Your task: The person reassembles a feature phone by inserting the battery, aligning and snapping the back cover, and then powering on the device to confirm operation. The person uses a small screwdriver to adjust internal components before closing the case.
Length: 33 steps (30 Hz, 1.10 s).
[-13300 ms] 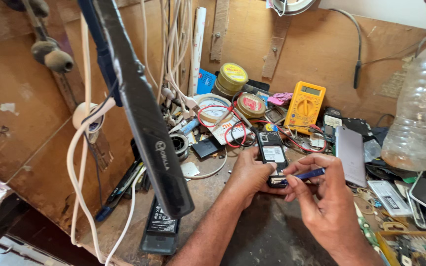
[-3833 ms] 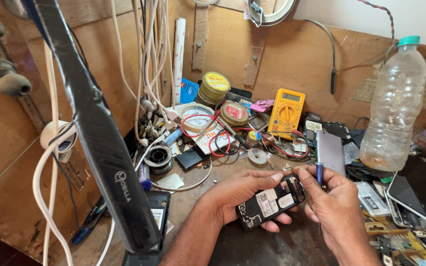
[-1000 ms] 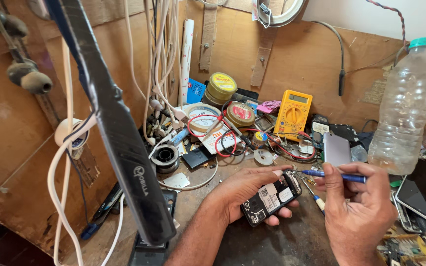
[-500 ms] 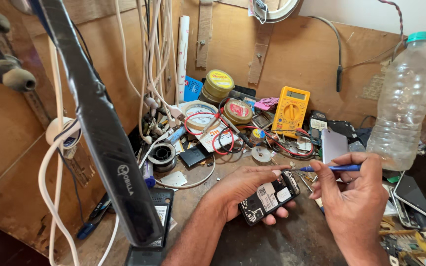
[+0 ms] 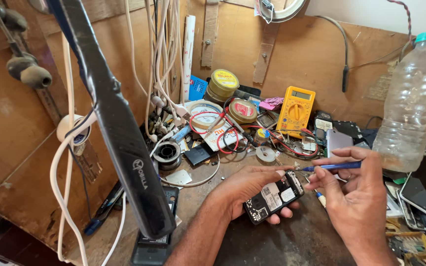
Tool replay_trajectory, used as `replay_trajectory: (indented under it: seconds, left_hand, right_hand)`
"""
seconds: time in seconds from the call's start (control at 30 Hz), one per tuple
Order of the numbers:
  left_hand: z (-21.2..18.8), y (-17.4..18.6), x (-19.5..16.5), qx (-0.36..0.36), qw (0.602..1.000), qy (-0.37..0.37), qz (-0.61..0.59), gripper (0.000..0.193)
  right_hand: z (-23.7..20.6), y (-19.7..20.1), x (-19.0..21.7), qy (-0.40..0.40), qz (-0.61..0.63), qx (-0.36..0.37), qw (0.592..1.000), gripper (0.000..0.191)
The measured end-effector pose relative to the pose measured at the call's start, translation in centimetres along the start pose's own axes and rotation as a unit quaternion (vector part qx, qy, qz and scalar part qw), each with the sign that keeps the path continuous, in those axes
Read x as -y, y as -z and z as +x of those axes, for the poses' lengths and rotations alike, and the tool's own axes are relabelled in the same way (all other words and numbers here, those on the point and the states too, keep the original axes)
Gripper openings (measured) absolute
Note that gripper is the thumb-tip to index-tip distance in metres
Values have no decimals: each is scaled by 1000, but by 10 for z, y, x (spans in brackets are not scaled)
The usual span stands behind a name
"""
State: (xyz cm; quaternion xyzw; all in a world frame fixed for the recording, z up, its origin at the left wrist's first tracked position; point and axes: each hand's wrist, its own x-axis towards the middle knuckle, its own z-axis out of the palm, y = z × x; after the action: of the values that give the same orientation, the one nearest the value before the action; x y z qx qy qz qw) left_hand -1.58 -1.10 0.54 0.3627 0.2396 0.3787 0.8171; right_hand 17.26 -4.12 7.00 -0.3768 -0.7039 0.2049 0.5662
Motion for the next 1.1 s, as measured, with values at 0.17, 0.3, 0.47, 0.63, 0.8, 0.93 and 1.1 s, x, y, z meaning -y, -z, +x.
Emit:
replay_trajectory:
  seconds: [0.17,0.3,0.47,0.63,0.8,0.93,1.1]
  left_hand:
    - [-1,1,1,22,1000,-14,1,42]
    - [-1,1,1,14,1000,-11,-5,42]
    - [-3,0,1,22,1000,-14,6,45]
    - [-2,-2,1,5,1000,-12,23,48]
    - [-2,-3,1,11,1000,-9,28,50]
    - [-2,-2,2,19,999,-17,24,52]
    - [-1,-1,3,21,999,-19,39,52]
  right_hand:
    - [-1,0,3,-24,-77,-46,996,37]
    - [2,1,6,7,11,-3,1000,36]
    - [0,-2,6,-46,-100,-59,992,37]
    - [2,2,3,-1,9,-14,1000,37]
    - [-3,-1,-1,-62,-80,-62,993,38]
    - [0,3,-3,6,-23,-25,999,40]
    - [-1,2,-3,-8,-48,-30,998,36]
